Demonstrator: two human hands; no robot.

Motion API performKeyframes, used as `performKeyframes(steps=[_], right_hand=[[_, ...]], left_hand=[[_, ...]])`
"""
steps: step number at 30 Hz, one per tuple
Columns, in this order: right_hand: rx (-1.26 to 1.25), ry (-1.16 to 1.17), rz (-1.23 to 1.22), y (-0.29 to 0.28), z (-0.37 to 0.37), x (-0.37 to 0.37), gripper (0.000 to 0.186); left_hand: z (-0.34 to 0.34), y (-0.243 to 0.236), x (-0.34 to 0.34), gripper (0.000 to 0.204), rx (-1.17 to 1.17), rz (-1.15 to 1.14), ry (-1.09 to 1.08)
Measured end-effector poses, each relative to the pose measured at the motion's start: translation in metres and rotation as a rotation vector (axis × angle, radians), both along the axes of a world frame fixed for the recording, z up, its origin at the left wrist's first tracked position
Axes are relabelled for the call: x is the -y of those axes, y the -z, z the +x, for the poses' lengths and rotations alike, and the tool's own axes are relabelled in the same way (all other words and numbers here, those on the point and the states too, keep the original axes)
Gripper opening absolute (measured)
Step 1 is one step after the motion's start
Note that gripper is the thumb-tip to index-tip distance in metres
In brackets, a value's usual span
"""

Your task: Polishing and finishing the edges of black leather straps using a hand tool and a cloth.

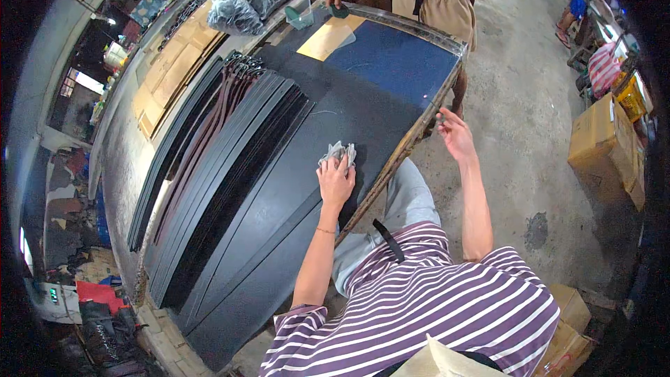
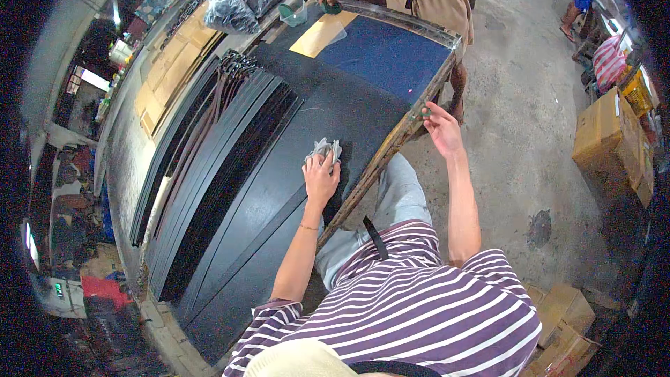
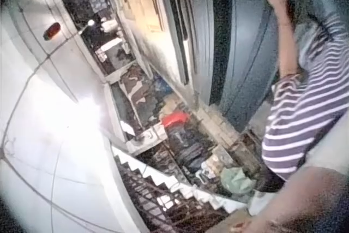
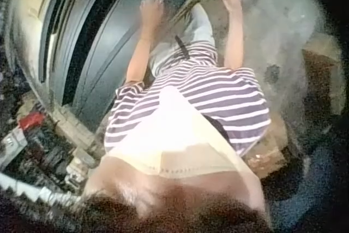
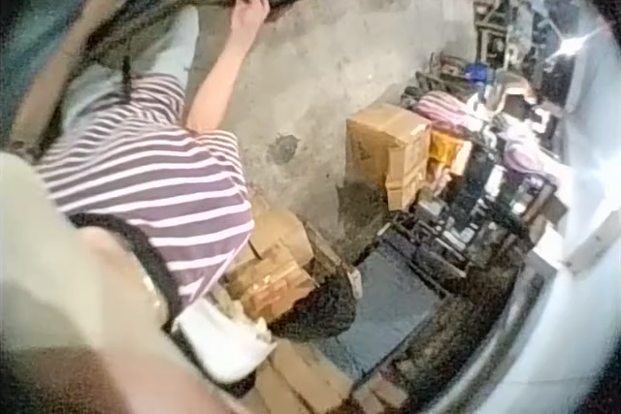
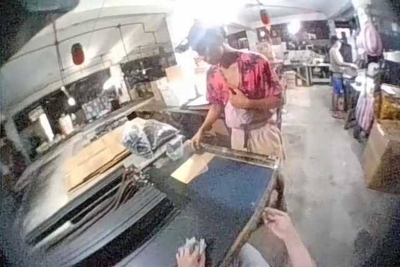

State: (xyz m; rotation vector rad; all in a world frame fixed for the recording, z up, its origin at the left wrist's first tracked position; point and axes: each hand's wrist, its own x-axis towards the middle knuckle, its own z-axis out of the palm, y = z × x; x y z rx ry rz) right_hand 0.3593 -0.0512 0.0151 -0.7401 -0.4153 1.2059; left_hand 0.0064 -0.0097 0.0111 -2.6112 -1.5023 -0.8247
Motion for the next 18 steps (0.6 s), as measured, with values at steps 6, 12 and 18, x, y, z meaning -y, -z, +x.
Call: performKeyframes(steps=[6, 12, 18], right_hand=[[0.159, 0.109, -0.046, -0.013, 0.035, -0.006, 0.024], [1.263, -0.005, -0.235, -0.044, 0.087, -0.071, 0.02], [1.581, -0.049, -0.185, -0.053, 0.109, -0.132, 0.018]], left_hand=[[0.004, -0.005, 0.004, 0.038, 0.017, 0.024, 0.01], [-0.004, -0.005, 0.006, 0.037, 0.037, -0.013, -0.005], [0.001, 0.002, 0.003, 0.037, 0.034, -0.031, -0.022]])
